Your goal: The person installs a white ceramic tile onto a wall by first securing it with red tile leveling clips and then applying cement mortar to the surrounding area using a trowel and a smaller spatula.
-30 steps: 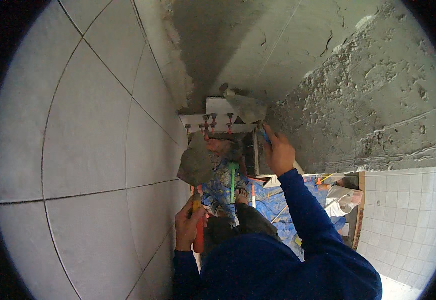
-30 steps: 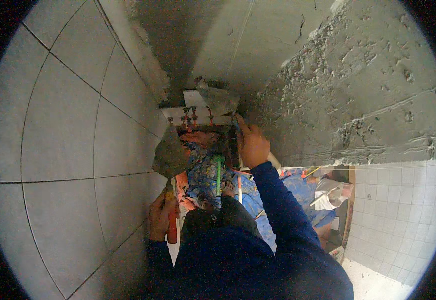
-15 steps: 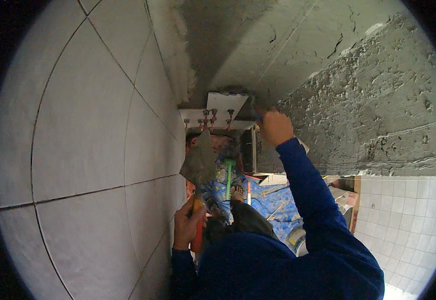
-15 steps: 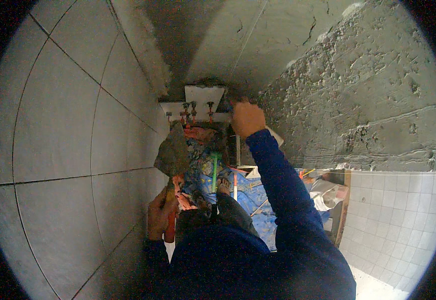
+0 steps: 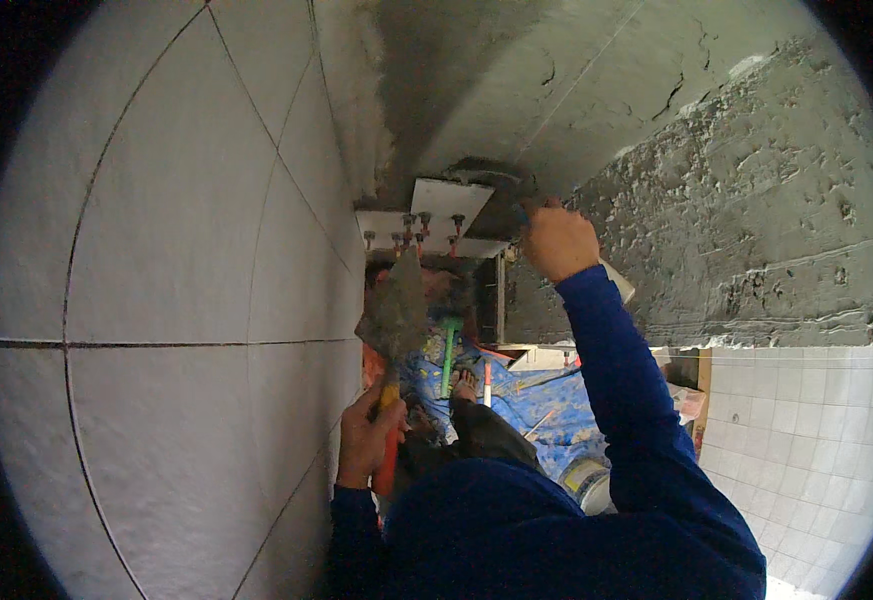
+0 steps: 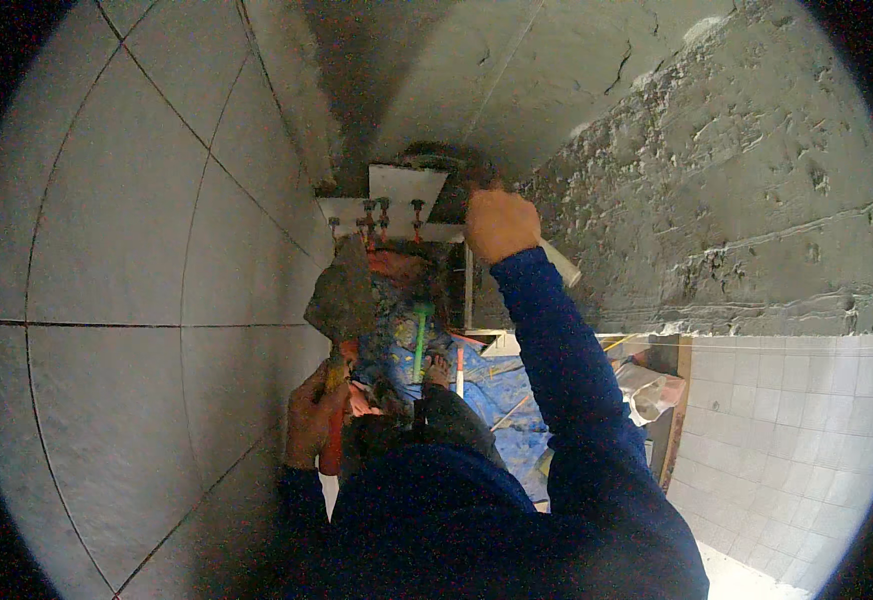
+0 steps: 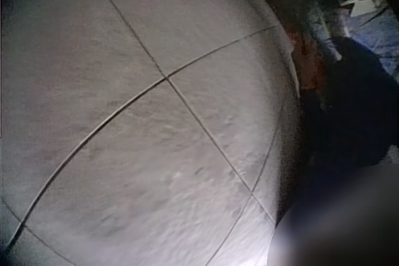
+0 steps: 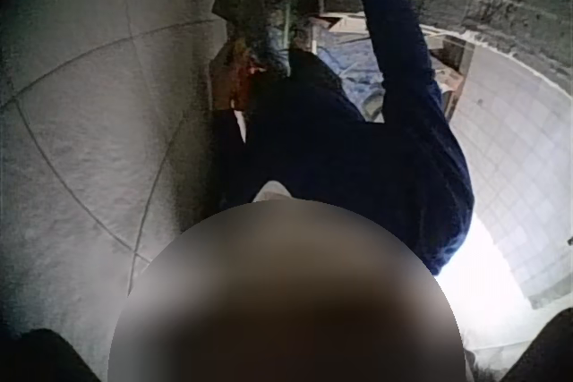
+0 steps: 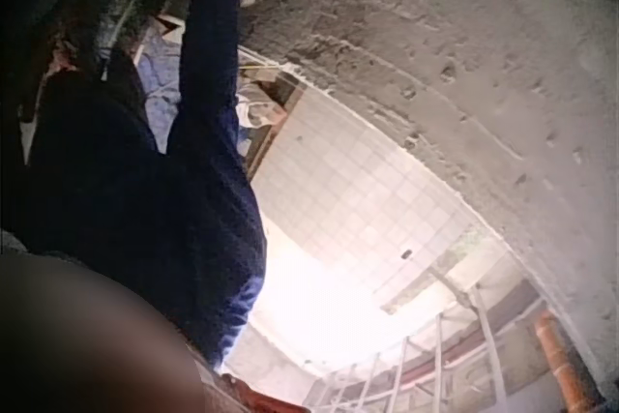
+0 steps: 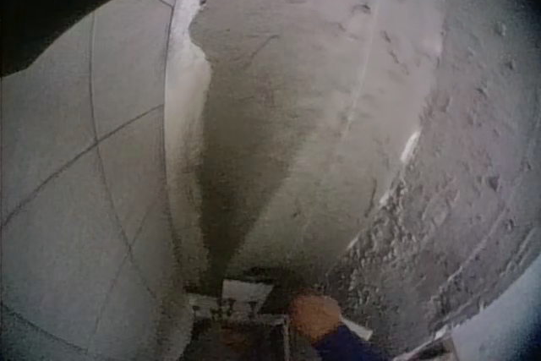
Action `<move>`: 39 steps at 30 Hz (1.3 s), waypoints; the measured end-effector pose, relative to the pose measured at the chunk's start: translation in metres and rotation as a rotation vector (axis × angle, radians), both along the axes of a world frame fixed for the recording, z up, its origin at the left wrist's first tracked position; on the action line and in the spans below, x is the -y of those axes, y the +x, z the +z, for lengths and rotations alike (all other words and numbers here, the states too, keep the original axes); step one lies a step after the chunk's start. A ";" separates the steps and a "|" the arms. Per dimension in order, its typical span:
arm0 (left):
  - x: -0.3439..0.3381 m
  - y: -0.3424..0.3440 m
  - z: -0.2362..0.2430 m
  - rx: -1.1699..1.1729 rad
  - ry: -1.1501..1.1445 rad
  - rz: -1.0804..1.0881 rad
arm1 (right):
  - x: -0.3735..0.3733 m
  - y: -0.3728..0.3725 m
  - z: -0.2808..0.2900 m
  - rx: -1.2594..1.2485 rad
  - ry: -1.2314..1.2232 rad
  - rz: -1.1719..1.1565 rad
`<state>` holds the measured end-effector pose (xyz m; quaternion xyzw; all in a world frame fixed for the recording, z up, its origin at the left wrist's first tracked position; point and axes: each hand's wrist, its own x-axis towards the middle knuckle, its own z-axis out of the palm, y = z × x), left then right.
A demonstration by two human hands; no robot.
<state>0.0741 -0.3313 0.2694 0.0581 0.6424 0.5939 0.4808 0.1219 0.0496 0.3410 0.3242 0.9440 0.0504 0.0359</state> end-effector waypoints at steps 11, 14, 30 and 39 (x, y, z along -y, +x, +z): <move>0.001 0.001 -0.007 0.022 -0.017 -0.001 | 0.015 0.018 -0.067 -0.282 -0.193 -0.111; 0.000 0.004 -0.004 0.042 -0.036 0.005 | 0.012 0.017 -0.089 -0.324 -0.221 -0.092; -0.005 0.004 0.011 -0.014 -0.060 -0.045 | -0.021 -0.025 -0.020 0.006 -0.008 0.057; -0.003 0.004 0.011 -0.048 -0.019 -0.077 | -0.025 -0.030 0.010 0.183 -0.058 -0.041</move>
